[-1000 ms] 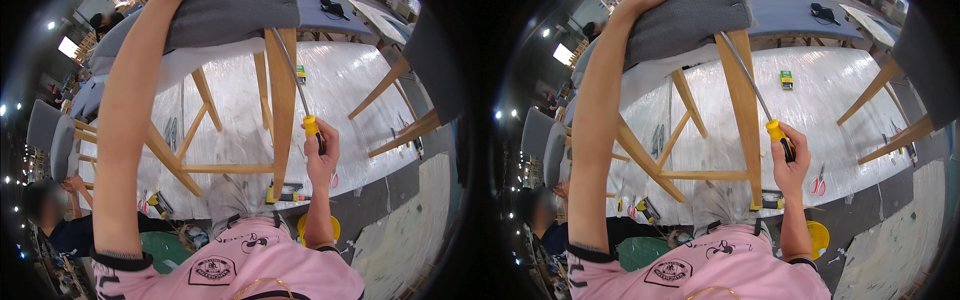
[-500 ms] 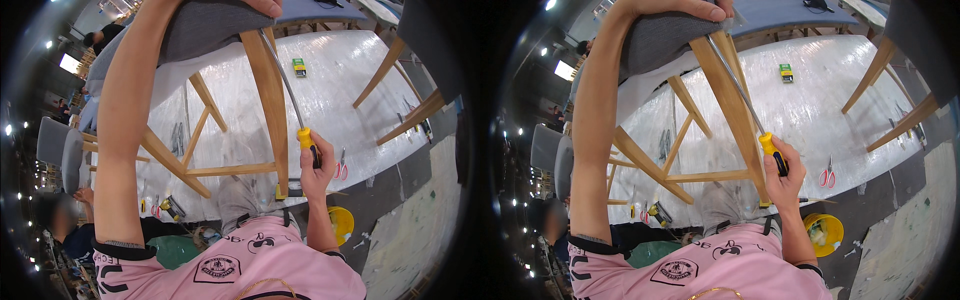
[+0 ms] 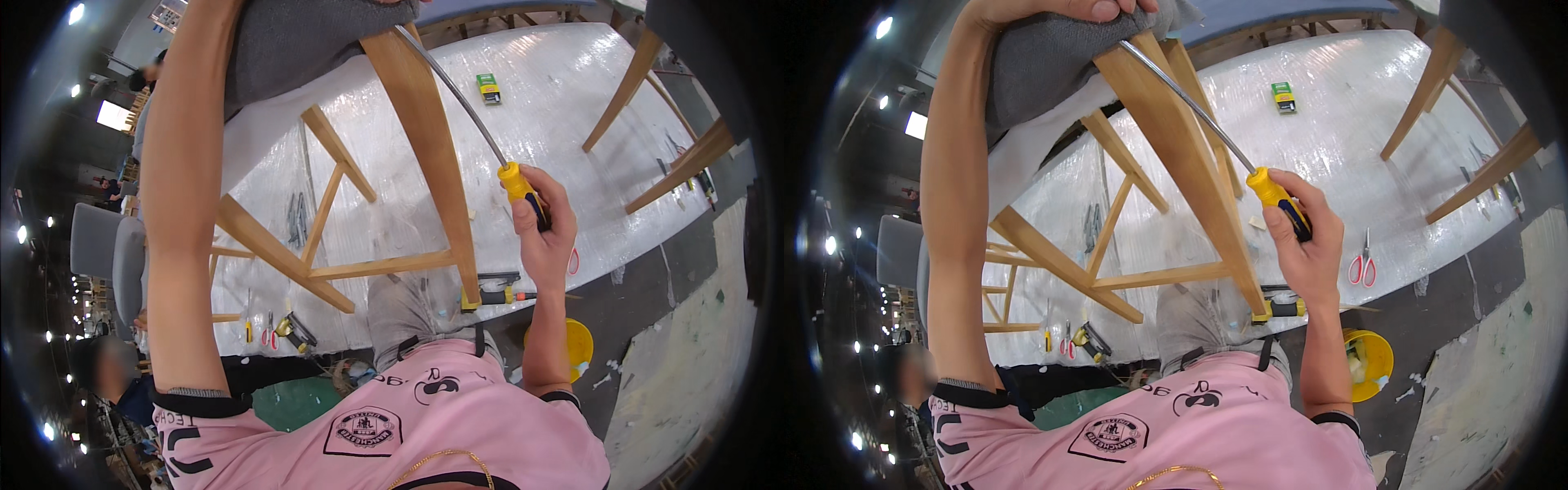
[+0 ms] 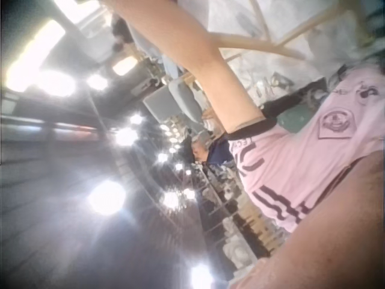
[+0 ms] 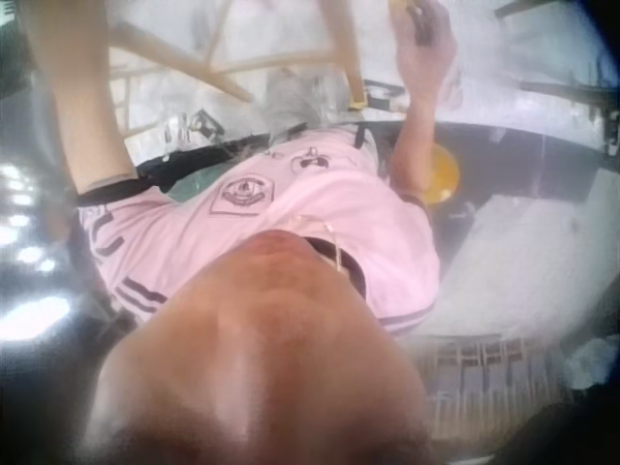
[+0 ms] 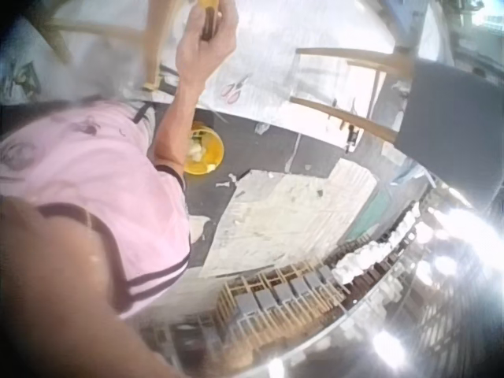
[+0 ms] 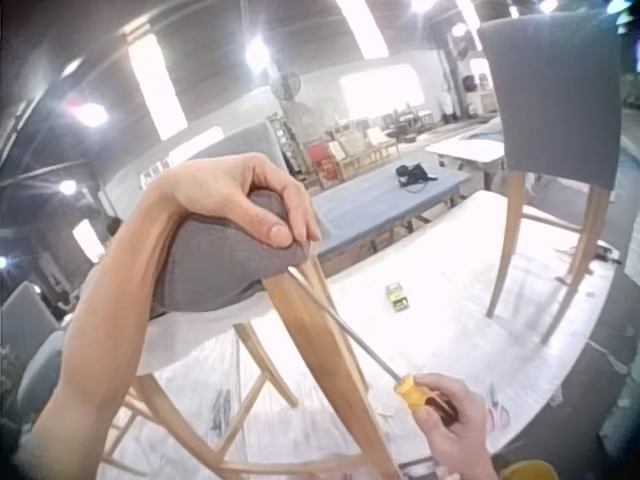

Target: The person upholsters a wooden chair by pulling and trimming gray fabric, then securing it with a staple gun. They repeatedly adjust the fabric, cut excess material, and fasten it to the chair frame.

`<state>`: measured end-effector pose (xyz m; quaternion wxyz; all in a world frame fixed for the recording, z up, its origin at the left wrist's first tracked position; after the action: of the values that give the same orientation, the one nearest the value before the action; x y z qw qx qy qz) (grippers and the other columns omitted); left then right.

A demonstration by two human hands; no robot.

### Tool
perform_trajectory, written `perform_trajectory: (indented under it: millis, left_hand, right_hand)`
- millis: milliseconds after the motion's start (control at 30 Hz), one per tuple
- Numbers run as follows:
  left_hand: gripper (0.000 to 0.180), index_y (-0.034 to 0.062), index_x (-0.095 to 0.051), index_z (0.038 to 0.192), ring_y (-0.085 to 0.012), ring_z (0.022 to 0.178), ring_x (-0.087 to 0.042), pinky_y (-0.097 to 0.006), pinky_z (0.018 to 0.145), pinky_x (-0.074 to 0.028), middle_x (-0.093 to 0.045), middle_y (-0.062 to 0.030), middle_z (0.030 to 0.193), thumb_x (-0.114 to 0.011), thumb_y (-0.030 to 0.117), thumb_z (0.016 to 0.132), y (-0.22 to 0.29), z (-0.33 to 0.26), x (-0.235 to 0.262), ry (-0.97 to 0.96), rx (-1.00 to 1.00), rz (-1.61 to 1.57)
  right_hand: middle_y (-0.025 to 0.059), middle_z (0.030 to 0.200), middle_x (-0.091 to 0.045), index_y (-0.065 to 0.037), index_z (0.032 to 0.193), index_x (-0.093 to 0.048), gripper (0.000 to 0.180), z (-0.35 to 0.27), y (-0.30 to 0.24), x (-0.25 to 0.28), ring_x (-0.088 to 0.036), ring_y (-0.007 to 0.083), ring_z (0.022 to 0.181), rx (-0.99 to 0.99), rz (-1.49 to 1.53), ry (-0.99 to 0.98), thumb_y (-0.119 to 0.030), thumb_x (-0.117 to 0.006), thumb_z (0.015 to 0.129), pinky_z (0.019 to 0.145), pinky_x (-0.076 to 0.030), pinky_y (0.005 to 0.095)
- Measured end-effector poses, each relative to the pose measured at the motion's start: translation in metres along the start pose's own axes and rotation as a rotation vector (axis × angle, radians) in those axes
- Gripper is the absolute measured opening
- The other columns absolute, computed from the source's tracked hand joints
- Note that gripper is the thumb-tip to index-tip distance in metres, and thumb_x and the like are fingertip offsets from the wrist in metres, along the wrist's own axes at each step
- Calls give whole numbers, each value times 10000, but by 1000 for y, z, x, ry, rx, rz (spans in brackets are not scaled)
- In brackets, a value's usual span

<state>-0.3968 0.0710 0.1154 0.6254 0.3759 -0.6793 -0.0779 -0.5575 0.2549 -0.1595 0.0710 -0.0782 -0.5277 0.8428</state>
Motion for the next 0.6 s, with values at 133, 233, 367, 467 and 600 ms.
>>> perform_trajectory:
  millis: [133, 233, 367, 467, 600]
  left_hand:
    - [250, 31, -776, 1053, -204, 1116, -662, -326, 1024, -479, -748, -90, 1129, -847, 133, 836, -8, 0, 10, 86, 90, -5]
    - [242, 29, -773, 1049, -213, 1123, -660, -332, 1032, -475, -747, -88, 1132, -846, 118, 835, -18, 2, 8, 85, 85, -9]
    - [219, 36, -776, 1035, -206, 1133, -652, -340, 1034, -472, -745, -85, 1121, -841, 126, 846, -15, 0, 13, 56, -23, -8]
    - [203, 43, -781, 1019, -210, 1148, -644, -351, 1050, -460, -743, -85, 1104, -841, 128, 845, -14, 2, 11, 65, -4, -26]
    - [186, 41, -783, 999, -213, 1147, -640, -365, 1059, -450, -745, -85, 1095, -839, 123, 842, -12, 5, 14, 56, -34, 79]
  right_hand:
    - [44, 947, -692, -29, 1294, -634, 345, -39, 16, -18, -536, 67, 717, 139, -138, 59, -191, -700, 997, 661, -449, 225]
    - [44, 962, -695, -28, 1303, -625, 356, -48, 18, -34, -537, 67, 717, -42, 71, 40, -193, -700, 996, 668, -451, 228]
    - [69, 1020, -711, -23, 1308, -622, 365, -37, 10, -36, -551, 68, 732, 59, 33, 98, -185, -706, 992, 679, -460, 225]
    - [64, 980, -702, -21, 1319, -614, 375, -35, 7, -39, -543, 66, 717, 131, -3, 129, -179, -706, 992, 661, -450, 225]
    - [71, 967, -701, -19, 1317, -612, 376, -44, 10, -43, -568, 79, 731, 109, 20, 164, -189, -707, 995, 669, -464, 234]
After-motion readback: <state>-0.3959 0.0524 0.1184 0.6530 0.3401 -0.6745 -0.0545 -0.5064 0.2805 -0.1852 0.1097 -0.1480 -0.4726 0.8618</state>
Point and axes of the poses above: each hand's wrist, its own z-axis towards the middle knuckle, its own x-axis out of the back of the hand, y = z × x, the point moved 6 cm from there along z, towards the middle knuckle
